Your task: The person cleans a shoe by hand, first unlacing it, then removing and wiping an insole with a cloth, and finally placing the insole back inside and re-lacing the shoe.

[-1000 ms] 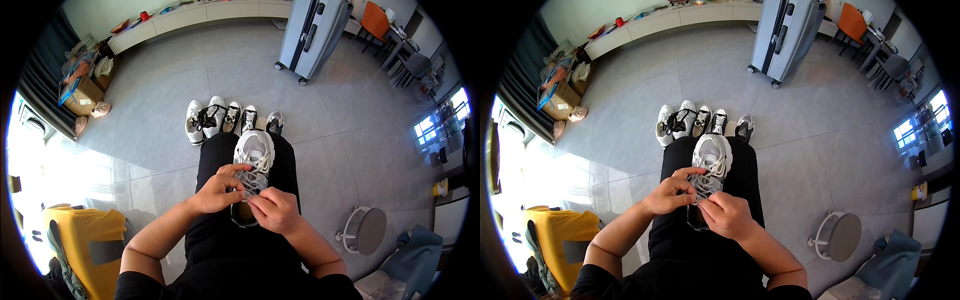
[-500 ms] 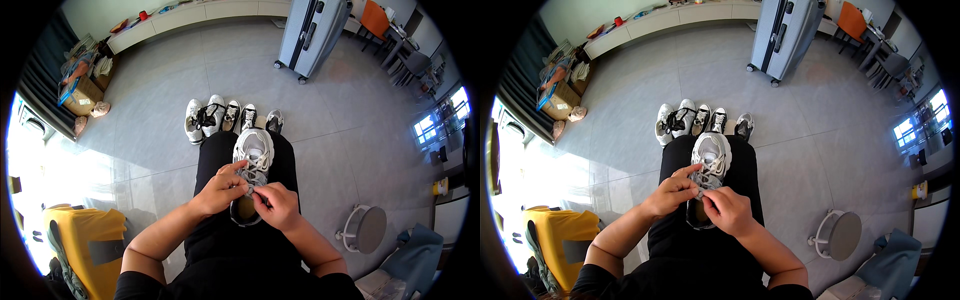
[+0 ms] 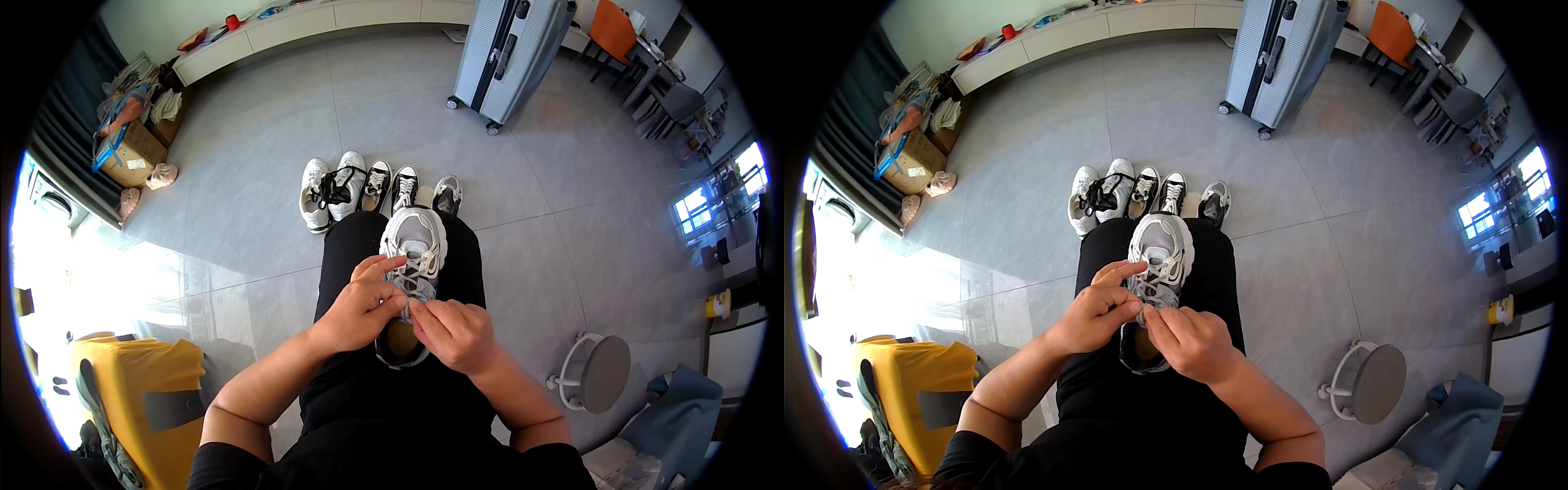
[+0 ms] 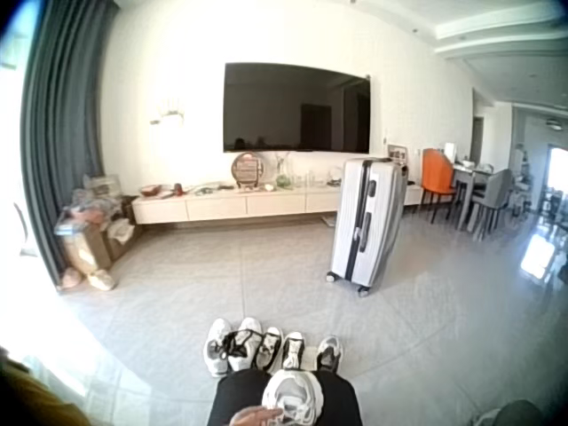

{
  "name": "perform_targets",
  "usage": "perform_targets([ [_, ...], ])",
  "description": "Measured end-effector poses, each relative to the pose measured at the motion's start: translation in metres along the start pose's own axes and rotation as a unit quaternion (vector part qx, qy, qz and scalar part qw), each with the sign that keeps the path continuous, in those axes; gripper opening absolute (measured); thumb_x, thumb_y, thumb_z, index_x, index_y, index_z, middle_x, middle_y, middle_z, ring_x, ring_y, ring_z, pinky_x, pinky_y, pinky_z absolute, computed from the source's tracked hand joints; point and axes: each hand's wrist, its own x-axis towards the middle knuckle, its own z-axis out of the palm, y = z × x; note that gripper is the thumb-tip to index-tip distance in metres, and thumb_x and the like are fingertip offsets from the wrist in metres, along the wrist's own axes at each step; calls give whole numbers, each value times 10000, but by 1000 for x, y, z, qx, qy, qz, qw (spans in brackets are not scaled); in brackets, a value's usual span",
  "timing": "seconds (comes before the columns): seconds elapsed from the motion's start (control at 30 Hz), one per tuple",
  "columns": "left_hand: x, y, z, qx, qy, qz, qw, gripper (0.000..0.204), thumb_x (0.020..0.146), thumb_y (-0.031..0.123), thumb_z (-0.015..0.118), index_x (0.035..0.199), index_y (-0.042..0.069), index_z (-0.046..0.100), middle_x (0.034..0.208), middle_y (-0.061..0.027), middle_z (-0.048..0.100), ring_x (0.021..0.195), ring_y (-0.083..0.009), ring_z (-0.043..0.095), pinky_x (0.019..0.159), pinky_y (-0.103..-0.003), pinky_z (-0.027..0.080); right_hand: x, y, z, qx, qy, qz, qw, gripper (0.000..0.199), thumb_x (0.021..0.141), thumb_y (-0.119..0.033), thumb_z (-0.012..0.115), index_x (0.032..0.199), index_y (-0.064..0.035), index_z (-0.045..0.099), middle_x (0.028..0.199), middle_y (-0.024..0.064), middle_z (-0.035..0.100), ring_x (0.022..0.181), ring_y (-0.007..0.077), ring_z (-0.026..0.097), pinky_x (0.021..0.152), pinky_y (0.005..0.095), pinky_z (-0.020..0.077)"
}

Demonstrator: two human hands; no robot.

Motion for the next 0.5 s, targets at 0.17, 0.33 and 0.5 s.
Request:
perform_targets([
  [0.17,-2,9,9,81,70,56,993,158,797,92,661,945,44,685,1320,-180,513,1287,-394,378,1059,-458,304,1,7,5,34,35,11,999,211,658,-17,731,858,-16,665,738,31,583,515,153,538,446,259,437],
  [0.33,-2,20,17,187,95,140,968,410,697,45,680,1105,73,655,1297,-126,533,1269,-385,401,1045,-532,288,1,3,11,84,75,89,990,225,624,26,728,830,-37,666,729,28,573,543,176,544,454,285,437],
  [0.5,-5,12,26,295,104,187,931,406,705,47,658,1109,74,654,1224,-84,592,1269,-346,427,1093,-571,164,2,3,0,77,33,108,991,151,638,-23,715,750,-67,625,688,14,510,552,167,526,465,279,434],
])
